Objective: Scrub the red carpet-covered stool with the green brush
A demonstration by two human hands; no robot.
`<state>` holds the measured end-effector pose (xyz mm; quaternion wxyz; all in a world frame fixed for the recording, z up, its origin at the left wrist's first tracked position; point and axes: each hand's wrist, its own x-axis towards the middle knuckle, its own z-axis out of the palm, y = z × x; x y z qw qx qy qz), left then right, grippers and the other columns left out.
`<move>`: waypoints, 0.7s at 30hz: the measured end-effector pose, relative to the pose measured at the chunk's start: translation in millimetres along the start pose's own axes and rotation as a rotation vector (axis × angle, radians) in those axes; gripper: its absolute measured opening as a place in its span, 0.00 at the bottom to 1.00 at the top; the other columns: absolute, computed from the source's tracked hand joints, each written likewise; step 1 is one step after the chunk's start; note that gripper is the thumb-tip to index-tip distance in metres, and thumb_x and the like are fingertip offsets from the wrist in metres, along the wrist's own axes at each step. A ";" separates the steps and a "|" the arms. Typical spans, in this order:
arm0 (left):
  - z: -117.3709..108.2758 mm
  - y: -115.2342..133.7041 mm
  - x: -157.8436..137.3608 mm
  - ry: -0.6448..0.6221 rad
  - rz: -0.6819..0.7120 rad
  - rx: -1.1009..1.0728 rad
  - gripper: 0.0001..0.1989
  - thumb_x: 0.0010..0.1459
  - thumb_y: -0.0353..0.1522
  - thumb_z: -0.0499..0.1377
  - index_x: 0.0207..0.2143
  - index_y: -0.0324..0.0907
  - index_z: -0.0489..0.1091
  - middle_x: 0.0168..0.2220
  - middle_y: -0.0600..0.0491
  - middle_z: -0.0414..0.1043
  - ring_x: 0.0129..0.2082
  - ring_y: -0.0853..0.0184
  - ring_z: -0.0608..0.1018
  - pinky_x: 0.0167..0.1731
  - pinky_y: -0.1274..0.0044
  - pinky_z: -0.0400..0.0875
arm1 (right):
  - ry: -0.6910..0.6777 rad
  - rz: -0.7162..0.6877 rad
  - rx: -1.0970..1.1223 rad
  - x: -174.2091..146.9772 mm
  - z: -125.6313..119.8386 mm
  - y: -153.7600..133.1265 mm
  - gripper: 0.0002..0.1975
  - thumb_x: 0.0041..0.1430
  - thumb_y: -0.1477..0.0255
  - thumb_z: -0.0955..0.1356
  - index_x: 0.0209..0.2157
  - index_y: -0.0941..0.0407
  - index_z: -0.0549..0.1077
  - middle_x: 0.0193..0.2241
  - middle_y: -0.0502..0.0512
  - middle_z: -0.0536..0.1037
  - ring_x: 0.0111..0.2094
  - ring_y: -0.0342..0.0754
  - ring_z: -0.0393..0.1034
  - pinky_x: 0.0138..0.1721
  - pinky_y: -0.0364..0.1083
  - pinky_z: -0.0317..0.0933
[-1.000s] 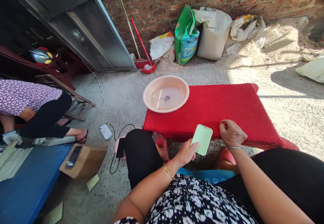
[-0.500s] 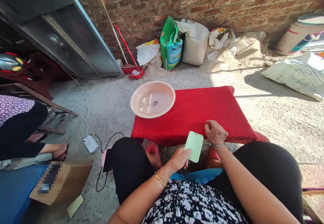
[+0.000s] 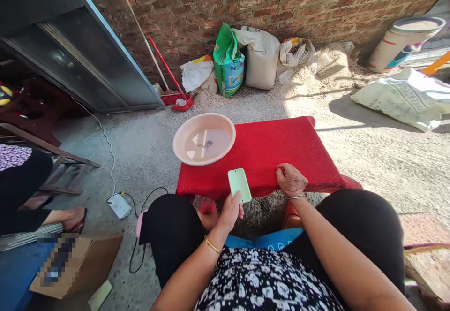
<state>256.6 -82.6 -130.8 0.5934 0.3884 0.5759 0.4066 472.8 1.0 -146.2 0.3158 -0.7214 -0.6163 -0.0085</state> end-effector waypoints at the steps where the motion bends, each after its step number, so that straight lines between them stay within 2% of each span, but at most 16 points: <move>1: 4.4 -4.0 -2.8 -0.062 -0.030 0.015 0.25 0.51 0.54 0.54 0.29 0.40 0.64 0.15 0.61 0.60 0.11 0.73 0.63 0.11 0.81 0.60 | -0.006 0.006 0.002 0.2 -0.9 -0.6 0.09 0.56 0.70 0.64 0.34 0.54 0.75 0.31 0.51 0.77 0.31 0.43 0.66 0.27 0.43 0.43; 4: 12.7 -10.1 -10.1 -0.230 -0.092 0.045 0.24 0.50 0.52 0.58 0.33 0.39 0.67 0.13 0.60 0.62 0.11 0.72 0.64 0.11 0.80 0.60 | -0.042 0.043 0.016 2.5 -4.6 -2.0 0.09 0.56 0.70 0.63 0.34 0.54 0.75 0.30 0.51 0.76 0.31 0.43 0.65 0.27 0.43 0.43; 6: 11.6 -6.9 -11.3 -0.268 -0.068 0.063 0.23 0.52 0.51 0.56 0.35 0.39 0.68 0.14 0.60 0.62 0.12 0.72 0.65 0.12 0.81 0.61 | -0.083 0.074 0.029 5.3 -7.8 -1.9 0.09 0.55 0.70 0.64 0.34 0.53 0.75 0.28 0.50 0.75 0.30 0.43 0.65 0.27 0.42 0.44; 8: 5.9 0.5 -8.9 -0.196 -0.010 0.047 0.23 0.55 0.51 0.54 0.34 0.40 0.67 0.15 0.60 0.62 0.13 0.73 0.66 0.14 0.81 0.63 | -0.129 0.103 0.052 8.5 -11.5 -0.3 0.09 0.54 0.69 0.64 0.33 0.53 0.76 0.25 0.50 0.74 0.29 0.43 0.65 0.28 0.42 0.46; 12: -5.2 13.5 0.3 0.070 0.047 -0.102 0.23 0.55 0.53 0.52 0.28 0.41 0.62 0.17 0.61 0.61 0.15 0.73 0.66 0.15 0.81 0.63 | -0.204 0.158 0.142 13.2 -18.3 7.4 0.10 0.52 0.66 0.64 0.32 0.53 0.76 0.23 0.50 0.74 0.26 0.44 0.65 0.28 0.42 0.49; 14: -4.5 13.5 3.0 0.100 0.027 -0.131 0.23 0.54 0.54 0.52 0.27 0.42 0.60 0.17 0.61 0.59 0.15 0.74 0.65 0.14 0.81 0.62 | -0.224 0.168 0.201 14.0 -19.9 11.6 0.11 0.52 0.65 0.64 0.32 0.54 0.76 0.22 0.49 0.73 0.25 0.44 0.64 0.28 0.42 0.51; 17: 5.3 6.9 0.1 -0.015 -0.044 -0.058 0.23 0.54 0.54 0.51 0.29 0.42 0.61 0.16 0.62 0.57 0.14 0.74 0.64 0.12 0.82 0.61 | -0.222 0.171 0.243 14.2 -20.0 14.4 0.12 0.51 0.64 0.64 0.32 0.54 0.76 0.21 0.49 0.72 0.24 0.44 0.63 0.28 0.42 0.52; 21: 17.7 1.1 -12.2 -0.323 -0.101 0.090 0.22 0.54 0.51 0.54 0.33 0.40 0.66 0.13 0.61 0.60 0.11 0.73 0.64 0.11 0.82 0.60 | -0.200 0.171 0.177 13.8 -19.6 10.9 0.12 0.50 0.64 0.64 0.32 0.54 0.76 0.21 0.49 0.73 0.24 0.44 0.65 0.28 0.42 0.52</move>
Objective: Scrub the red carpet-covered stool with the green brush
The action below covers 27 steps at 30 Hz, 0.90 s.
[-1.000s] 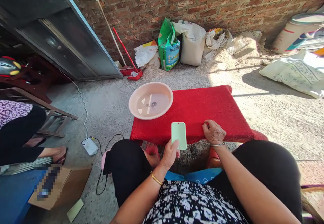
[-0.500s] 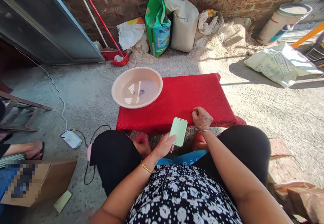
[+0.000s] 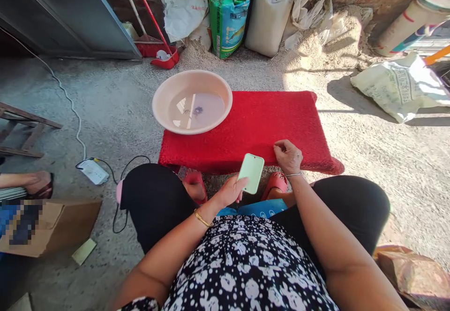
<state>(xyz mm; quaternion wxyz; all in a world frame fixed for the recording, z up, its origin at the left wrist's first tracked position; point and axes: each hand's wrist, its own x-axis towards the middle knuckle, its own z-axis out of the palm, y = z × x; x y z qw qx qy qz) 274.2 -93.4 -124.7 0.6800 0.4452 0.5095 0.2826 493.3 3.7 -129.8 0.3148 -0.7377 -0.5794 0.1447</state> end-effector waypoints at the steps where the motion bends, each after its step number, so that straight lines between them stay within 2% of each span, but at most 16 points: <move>1: 0.9 0.5 -2.1 -0.054 0.008 0.044 0.21 0.55 0.50 0.54 0.34 0.40 0.66 0.13 0.61 0.60 0.11 0.73 0.65 0.11 0.82 0.60 | 0.006 0.000 -0.012 -0.4 0.0 -1.2 0.12 0.50 0.64 0.64 0.32 0.54 0.76 0.22 0.49 0.73 0.25 0.45 0.65 0.28 0.42 0.52; 3: -2.8 3.7 -4.4 -0.047 0.060 0.101 0.20 0.58 0.49 0.51 0.36 0.40 0.67 0.14 0.61 0.61 0.13 0.73 0.65 0.13 0.82 0.61 | 0.010 0.000 -0.023 -1.2 -0.3 -3.0 0.11 0.50 0.65 0.64 0.31 0.54 0.76 0.22 0.49 0.73 0.26 0.45 0.66 0.29 0.43 0.52; 8: -29.0 16.0 2.5 0.377 0.171 -0.048 0.22 0.57 0.51 0.50 0.27 0.41 0.64 0.14 0.60 0.61 0.14 0.73 0.66 0.16 0.81 0.63 | 0.005 -0.013 -0.026 -2.7 -0.7 -2.5 0.11 0.50 0.65 0.64 0.31 0.54 0.76 0.22 0.50 0.73 0.25 0.45 0.65 0.29 0.43 0.52; 10: -35.2 18.1 6.4 0.461 0.185 -0.157 0.23 0.56 0.52 0.51 0.23 0.42 0.60 0.15 0.59 0.59 0.14 0.74 0.65 0.16 0.81 0.63 | 0.003 -0.010 -0.028 -2.8 -0.6 -2.3 0.11 0.50 0.65 0.64 0.31 0.54 0.75 0.22 0.50 0.73 0.25 0.45 0.65 0.29 0.43 0.52; 13: -30.6 14.7 8.0 0.407 0.137 -0.225 0.23 0.54 0.53 0.51 0.24 0.42 0.59 0.16 0.61 0.57 0.13 0.75 0.64 0.14 0.81 0.61 | 0.002 -0.004 -0.033 -2.9 -0.8 -3.5 0.11 0.50 0.65 0.64 0.31 0.54 0.76 0.21 0.50 0.72 0.25 0.45 0.65 0.29 0.43 0.52; 18: -2.7 0.1 0.2 0.099 0.017 -0.091 0.24 0.52 0.53 0.54 0.30 0.40 0.65 0.14 0.61 0.59 0.11 0.74 0.64 0.10 0.82 0.58 | 0.005 0.001 -0.051 -3.7 -1.1 -5.5 0.12 0.51 0.65 0.64 0.32 0.54 0.76 0.22 0.51 0.73 0.26 0.45 0.65 0.28 0.43 0.50; 21: 2.2 -1.3 -3.6 -0.050 0.011 -0.005 0.23 0.54 0.51 0.54 0.35 0.39 0.67 0.13 0.61 0.60 0.11 0.73 0.64 0.11 0.82 0.59 | 0.014 -0.002 -0.062 -3.8 0.0 -4.7 0.13 0.50 0.64 0.64 0.32 0.54 0.77 0.23 0.51 0.74 0.26 0.45 0.65 0.28 0.43 0.50; 23: -4.0 3.1 -3.6 0.014 0.053 -0.032 0.23 0.56 0.51 0.53 0.35 0.39 0.66 0.14 0.61 0.61 0.12 0.74 0.65 0.12 0.82 0.61 | 0.017 -0.004 -0.068 -3.6 0.9 -4.0 0.13 0.50 0.64 0.63 0.32 0.54 0.77 0.22 0.51 0.74 0.25 0.45 0.65 0.28 0.43 0.50; 27: -26.8 16.2 1.7 0.326 0.167 -0.310 0.23 0.55 0.53 0.53 0.26 0.41 0.61 0.18 0.60 0.59 0.16 0.74 0.66 0.15 0.81 0.63 | 0.017 -0.010 -0.076 -3.3 1.9 -3.5 0.13 0.50 0.64 0.63 0.32 0.54 0.77 0.23 0.51 0.75 0.26 0.45 0.66 0.28 0.42 0.50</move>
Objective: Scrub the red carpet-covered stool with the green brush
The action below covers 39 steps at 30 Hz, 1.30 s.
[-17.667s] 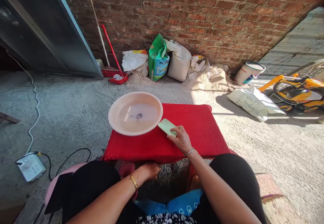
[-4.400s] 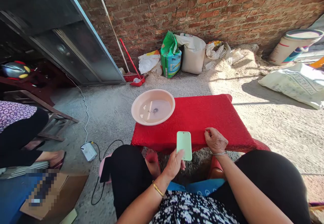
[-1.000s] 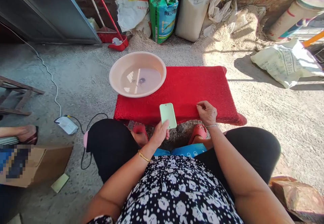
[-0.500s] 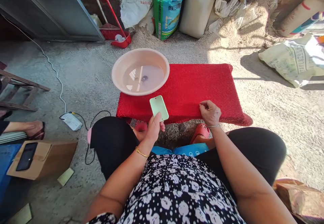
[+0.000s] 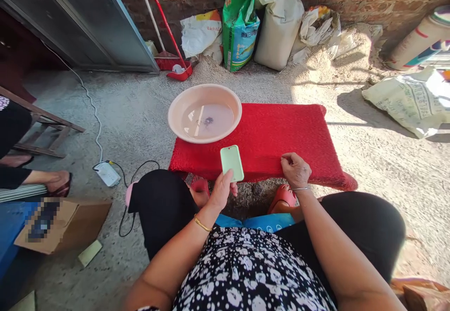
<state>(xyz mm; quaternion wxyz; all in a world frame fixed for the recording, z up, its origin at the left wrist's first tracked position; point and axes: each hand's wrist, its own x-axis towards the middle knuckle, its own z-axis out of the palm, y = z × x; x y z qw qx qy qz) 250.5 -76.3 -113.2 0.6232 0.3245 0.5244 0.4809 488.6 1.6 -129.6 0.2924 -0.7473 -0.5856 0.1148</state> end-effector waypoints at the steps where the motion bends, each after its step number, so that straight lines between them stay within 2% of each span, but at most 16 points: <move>1: -2.7 2.7 3.1 0.047 0.003 -0.055 0.23 0.54 0.53 0.53 0.26 0.41 0.60 0.18 0.61 0.58 0.16 0.74 0.65 0.15 0.81 0.63 | -0.001 -0.002 -0.001 0.1 0.2 0.2 0.13 0.51 0.64 0.63 0.32 0.54 0.77 0.23 0.51 0.75 0.27 0.45 0.66 0.28 0.42 0.50; 4: -2.9 1.4 5.4 0.071 -0.038 -0.092 0.24 0.53 0.55 0.52 0.26 0.42 0.59 0.17 0.62 0.55 0.14 0.75 0.63 0.14 0.81 0.61 | 0.003 -0.015 -0.005 0.1 1.0 1.2 0.13 0.51 0.64 0.63 0.32 0.54 0.77 0.23 0.52 0.74 0.27 0.45 0.66 0.29 0.43 0.50; 7: 8.8 -12.5 -3.7 -0.100 -0.107 0.033 0.24 0.53 0.55 0.51 0.26 0.42 0.59 0.17 0.62 0.56 0.14 0.75 0.63 0.13 0.82 0.60 | 0.006 -0.021 -0.013 -0.1 1.3 2.4 0.14 0.51 0.64 0.63 0.32 0.54 0.77 0.23 0.52 0.74 0.26 0.46 0.65 0.28 0.43 0.50; 10: 21.4 -26.5 -15.0 -0.290 -0.188 0.136 0.24 0.51 0.54 0.55 0.28 0.40 0.63 0.14 0.61 0.58 0.11 0.74 0.63 0.10 0.81 0.59 | 0.001 -0.016 -0.017 -0.3 1.2 3.2 0.14 0.50 0.63 0.63 0.33 0.54 0.77 0.23 0.51 0.73 0.26 0.45 0.65 0.28 0.43 0.49; 12: 23.4 -29.1 -17.4 -0.340 -0.181 0.193 0.24 0.52 0.53 0.54 0.32 0.40 0.65 0.12 0.61 0.59 0.10 0.73 0.63 0.10 0.81 0.59 | 0.001 -0.016 -0.018 -0.2 1.5 3.6 0.14 0.50 0.63 0.64 0.32 0.54 0.77 0.23 0.51 0.73 0.26 0.46 0.65 0.27 0.43 0.49; 14: 18.4 -25.0 -13.9 -0.266 -0.099 0.225 0.24 0.55 0.53 0.52 0.33 0.40 0.65 0.13 0.61 0.60 0.11 0.73 0.64 0.12 0.81 0.60 | 0.008 -0.018 -0.019 -0.1 2.1 4.1 0.13 0.50 0.63 0.64 0.32 0.54 0.77 0.23 0.52 0.73 0.26 0.46 0.65 0.27 0.43 0.49; 16: 9.1 -17.1 -6.1 -0.090 0.007 0.191 0.23 0.56 0.53 0.49 0.30 0.41 0.63 0.14 0.60 0.60 0.13 0.74 0.64 0.15 0.81 0.61 | 0.017 -0.018 -0.021 -0.1 2.8 4.7 0.13 0.50 0.64 0.64 0.32 0.54 0.77 0.23 0.52 0.73 0.26 0.46 0.65 0.27 0.43 0.49; 18: 0.4 -9.8 2.7 0.050 0.054 0.124 0.24 0.56 0.53 0.48 0.26 0.42 0.60 0.15 0.60 0.59 0.14 0.74 0.64 0.16 0.81 0.62 | 0.023 -0.019 -0.024 -0.2 3.1 5.0 0.13 0.50 0.64 0.64 0.32 0.54 0.77 0.23 0.52 0.73 0.26 0.46 0.65 0.27 0.43 0.49; 21: -2.2 -8.3 9.0 0.075 0.013 0.073 0.25 0.56 0.55 0.46 0.25 0.43 0.57 0.16 0.61 0.56 0.14 0.75 0.63 0.15 0.82 0.60 | 0.032 -0.029 -0.026 -0.4 2.5 4.9 0.13 0.50 0.64 0.63 0.32 0.54 0.77 0.22 0.52 0.73 0.26 0.46 0.65 0.27 0.43 0.49; 24: 9.1 -18.5 1.7 -0.046 -0.070 0.103 0.25 0.53 0.56 0.49 0.27 0.42 0.59 0.15 0.62 0.55 0.12 0.75 0.63 0.12 0.82 0.58 | 0.038 -0.040 -0.029 -0.7 1.5 4.4 0.14 0.50 0.64 0.63 0.32 0.54 0.77 0.22 0.52 0.72 0.26 0.46 0.64 0.27 0.43 0.49; 27: 22.0 -28.2 -11.7 -0.246 -0.157 0.162 0.24 0.51 0.54 0.54 0.29 0.41 0.64 0.12 0.62 0.58 0.10 0.74 0.63 0.10 0.82 0.57 | 0.029 -0.037 -0.031 -1.1 1.1 4.0 0.14 0.50 0.64 0.64 0.32 0.54 0.77 0.22 0.52 0.72 0.26 0.46 0.64 0.28 0.43 0.49; 30: 23.7 -25.7 -18.2 -0.364 -0.152 0.250 0.24 0.55 0.53 0.52 0.32 0.40 0.65 0.11 0.61 0.59 0.10 0.74 0.63 0.11 0.82 0.59 | 0.023 -0.034 -0.033 -1.4 0.8 3.7 0.13 0.50 0.64 0.64 0.32 0.55 0.77 0.23 0.52 0.72 0.26 0.46 0.64 0.28 0.43 0.49; 32: 18.0 -17.2 -15.4 -0.292 -0.073 0.257 0.23 0.56 0.53 0.50 0.32 0.41 0.64 0.13 0.61 0.60 0.12 0.74 0.64 0.13 0.82 0.61 | 0.024 -0.038 -0.036 -1.6 0.7 3.6 0.13 0.50 0.64 0.64 0.32 0.55 0.77 0.23 0.52 0.72 0.27 0.46 0.64 0.28 0.43 0.50; 35: 7.1 -3.7 -4.5 -0.081 0.016 0.133 0.24 0.56 0.54 0.49 0.27 0.42 0.61 0.16 0.61 0.59 0.14 0.74 0.65 0.15 0.81 0.62 | 0.020 -0.039 -0.039 -1.7 0.5 3.9 0.13 0.50 0.64 0.64 0.32 0.55 0.77 0.23 0.52 0.72 0.27 0.46 0.64 0.28 0.43 0.49; 37: 3.2 -0.6 1.5 -0.005 0.004 0.065 0.24 0.55 0.55 0.49 0.25 0.42 0.58 0.16 0.61 0.56 0.14 0.75 0.64 0.15 0.81 0.61 | 0.021 -0.044 -0.039 -1.7 0.4 4.2 0.13 0.50 0.64 0.64 0.32 0.55 0.77 0.23 0.52 0.71 0.27 0.46 0.64 0.28 0.44 0.49; 39: 3.6 -4.6 2.6 0.002 -0.036 0.056 0.25 0.54 0.55 0.49 0.26 0.43 0.58 0.16 0.62 0.54 0.13 0.75 0.63 0.13 0.82 0.59 | 0.025 -0.052 -0.039 -1.7 0.5 4.6 0.13 0.50 0.64 0.64 0.32 0.55 0.77 0.22 0.52 0.71 0.27 0.47 0.64 0.28 0.44 0.49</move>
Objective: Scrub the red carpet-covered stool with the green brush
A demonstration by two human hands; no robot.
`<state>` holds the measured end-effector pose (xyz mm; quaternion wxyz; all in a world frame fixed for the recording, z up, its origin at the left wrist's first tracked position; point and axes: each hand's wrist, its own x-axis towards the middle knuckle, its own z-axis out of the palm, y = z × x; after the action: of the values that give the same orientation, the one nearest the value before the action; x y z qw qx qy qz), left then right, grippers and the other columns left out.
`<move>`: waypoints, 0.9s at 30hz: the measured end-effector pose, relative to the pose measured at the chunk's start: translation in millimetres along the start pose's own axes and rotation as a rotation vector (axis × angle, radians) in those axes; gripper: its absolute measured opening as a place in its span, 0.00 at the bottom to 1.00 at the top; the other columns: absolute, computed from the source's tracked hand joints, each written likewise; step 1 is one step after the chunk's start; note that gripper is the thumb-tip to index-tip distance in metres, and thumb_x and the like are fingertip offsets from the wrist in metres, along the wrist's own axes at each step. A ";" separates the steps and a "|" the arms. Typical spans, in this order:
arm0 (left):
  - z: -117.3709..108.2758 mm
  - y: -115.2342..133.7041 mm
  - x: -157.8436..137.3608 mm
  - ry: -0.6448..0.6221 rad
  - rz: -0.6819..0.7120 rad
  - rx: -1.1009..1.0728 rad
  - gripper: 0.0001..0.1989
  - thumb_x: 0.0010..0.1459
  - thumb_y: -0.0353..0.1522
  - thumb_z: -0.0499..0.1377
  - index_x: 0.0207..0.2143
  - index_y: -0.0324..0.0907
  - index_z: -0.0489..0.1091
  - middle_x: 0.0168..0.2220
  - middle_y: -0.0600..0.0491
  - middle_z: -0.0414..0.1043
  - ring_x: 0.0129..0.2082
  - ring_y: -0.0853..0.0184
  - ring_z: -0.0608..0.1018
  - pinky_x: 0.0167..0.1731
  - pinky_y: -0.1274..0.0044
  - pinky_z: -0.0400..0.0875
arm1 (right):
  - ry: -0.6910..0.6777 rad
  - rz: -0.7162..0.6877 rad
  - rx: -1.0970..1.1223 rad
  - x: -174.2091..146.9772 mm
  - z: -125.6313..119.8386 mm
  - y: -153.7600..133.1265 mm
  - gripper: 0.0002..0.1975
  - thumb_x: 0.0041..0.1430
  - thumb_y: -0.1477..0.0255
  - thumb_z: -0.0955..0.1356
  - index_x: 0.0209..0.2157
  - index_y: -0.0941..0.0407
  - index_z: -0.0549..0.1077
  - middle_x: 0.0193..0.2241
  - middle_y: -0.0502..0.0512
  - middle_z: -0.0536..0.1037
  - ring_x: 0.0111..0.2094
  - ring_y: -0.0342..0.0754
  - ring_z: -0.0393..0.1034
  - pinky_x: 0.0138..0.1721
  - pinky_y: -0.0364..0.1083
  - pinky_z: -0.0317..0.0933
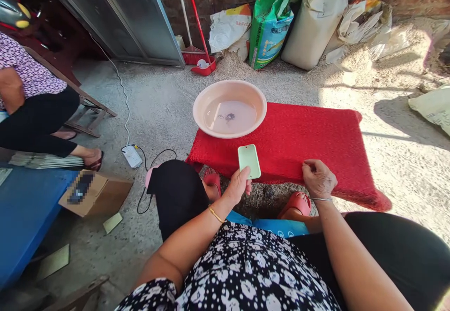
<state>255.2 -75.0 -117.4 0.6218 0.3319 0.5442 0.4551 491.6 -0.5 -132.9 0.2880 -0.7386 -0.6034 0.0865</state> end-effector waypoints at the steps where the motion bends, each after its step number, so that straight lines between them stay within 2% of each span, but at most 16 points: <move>1: 1.7 -4.2 -1.5 -0.011 -0.021 0.009 0.25 0.54 0.55 0.50 0.27 0.42 0.59 0.16 0.62 0.54 0.13 0.75 0.63 0.12 0.82 0.58 | 0.002 -0.003 0.000 -0.1 0.1 0.1 0.13 0.50 0.64 0.64 0.32 0.55 0.77 0.22 0.53 0.72 0.27 0.47 0.64 0.28 0.44 0.49; 3: 6.4 -14.4 -7.7 -0.079 -0.057 0.051 0.25 0.53 0.55 0.52 0.30 0.41 0.62 0.15 0.62 0.56 0.12 0.74 0.63 0.11 0.82 0.57 | 0.006 -0.008 0.000 -0.3 0.2 0.2 0.13 0.50 0.64 0.64 0.32 0.55 0.77 0.23 0.53 0.72 0.27 0.47 0.64 0.28 0.44 0.50; 5: 10.3 -23.0 -16.0 -0.200 -0.094 0.134 0.25 0.54 0.54 0.52 0.33 0.40 0.65 0.14 0.62 0.58 0.11 0.74 0.63 0.11 0.82 0.57 | 0.011 -0.013 -0.003 -0.6 0.4 0.1 0.13 0.50 0.65 0.64 0.33 0.54 0.77 0.23 0.53 0.73 0.27 0.47 0.65 0.29 0.44 0.50; 7: 11.5 -26.5 -23.1 -0.339 -0.117 0.242 0.24 0.57 0.52 0.49 0.35 0.40 0.65 0.12 0.62 0.59 0.11 0.73 0.63 0.12 0.82 0.57 | 0.015 -0.013 -0.007 -1.0 0.6 0.2 0.12 0.50 0.65 0.64 0.33 0.54 0.77 0.24 0.53 0.73 0.28 0.47 0.65 0.29 0.44 0.50; 9: 9.8 -24.1 -26.5 -0.405 -0.088 0.321 0.22 0.59 0.49 0.49 0.36 0.39 0.66 0.13 0.61 0.59 0.12 0.73 0.64 0.14 0.82 0.58 | 0.018 -0.009 -0.009 -1.4 0.9 0.7 0.12 0.50 0.66 0.64 0.33 0.54 0.77 0.25 0.53 0.74 0.28 0.47 0.65 0.29 0.44 0.50; 11: 5.8 -18.0 -25.3 -0.373 -0.006 0.330 0.20 0.60 0.47 0.49 0.36 0.39 0.66 0.14 0.61 0.61 0.13 0.73 0.65 0.15 0.82 0.59 | 0.021 -0.008 -0.011 -1.6 1.5 1.5 0.12 0.50 0.66 0.64 0.33 0.54 0.77 0.25 0.53 0.74 0.28 0.47 0.66 0.29 0.44 0.50; 14: -2.6 -8.5 -17.1 -0.208 0.092 0.234 0.21 0.60 0.49 0.48 0.34 0.40 0.65 0.15 0.60 0.61 0.14 0.73 0.65 0.17 0.81 0.61 | 0.022 -0.007 -0.015 -1.4 2.6 1.9 0.12 0.50 0.66 0.64 0.33 0.54 0.77 0.25 0.53 0.75 0.28 0.47 0.66 0.29 0.44 0.50; 17: -9.7 -5.5 -7.2 -0.045 0.065 0.109 0.23 0.59 0.51 0.47 0.28 0.41 0.62 0.15 0.59 0.60 0.14 0.74 0.65 0.16 0.81 0.62 | 0.017 -0.006 -0.013 -0.2 2.6 0.5 0.12 0.50 0.66 0.64 0.33 0.55 0.77 0.25 0.53 0.75 0.28 0.47 0.67 0.29 0.44 0.51; 19: -10.6 -8.0 -3.1 0.004 0.011 0.077 0.23 0.57 0.53 0.48 0.27 0.42 0.60 0.16 0.60 0.59 0.15 0.74 0.65 0.15 0.81 0.62 | 0.000 0.006 -0.003 1.3 1.0 0.1 0.13 0.50 0.65 0.64 0.33 0.55 0.77 0.25 0.53 0.75 0.28 0.47 0.67 0.30 0.44 0.51; 21: -7.2 -12.1 -2.7 -0.014 -0.036 0.092 0.24 0.54 0.54 0.50 0.28 0.42 0.61 0.16 0.61 0.58 0.14 0.74 0.65 0.13 0.82 0.61 | -0.040 0.023 0.033 3.2 -2.2 1.3 0.12 0.50 0.64 0.65 0.32 0.55 0.77 0.24 0.52 0.75 0.26 0.46 0.66 0.29 0.44 0.52; 23: -0.4 -14.4 -5.8 -0.084 -0.069 0.116 0.24 0.53 0.54 0.52 0.30 0.41 0.62 0.15 0.61 0.58 0.13 0.74 0.64 0.12 0.82 0.60 | -0.086 0.018 0.118 4.9 -6.3 4.0 0.12 0.50 0.64 0.65 0.31 0.55 0.76 0.22 0.51 0.74 0.24 0.45 0.64 0.29 0.43 0.53; 27: 12.7 -4.8 -15.8 -0.242 -0.057 0.274 0.23 0.57 0.51 0.50 0.36 0.39 0.66 0.13 0.62 0.59 0.11 0.73 0.64 0.13 0.82 0.60 | -0.088 -0.008 0.276 6.8 -8.9 7.4 0.11 0.49 0.64 0.65 0.30 0.56 0.75 0.22 0.50 0.74 0.24 0.44 0.64 0.30 0.43 0.57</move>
<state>268.7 -90.4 -113.5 0.6442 0.4503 0.5315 0.3159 503.8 2.2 -128.0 0.3604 -0.6849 -0.6009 0.1999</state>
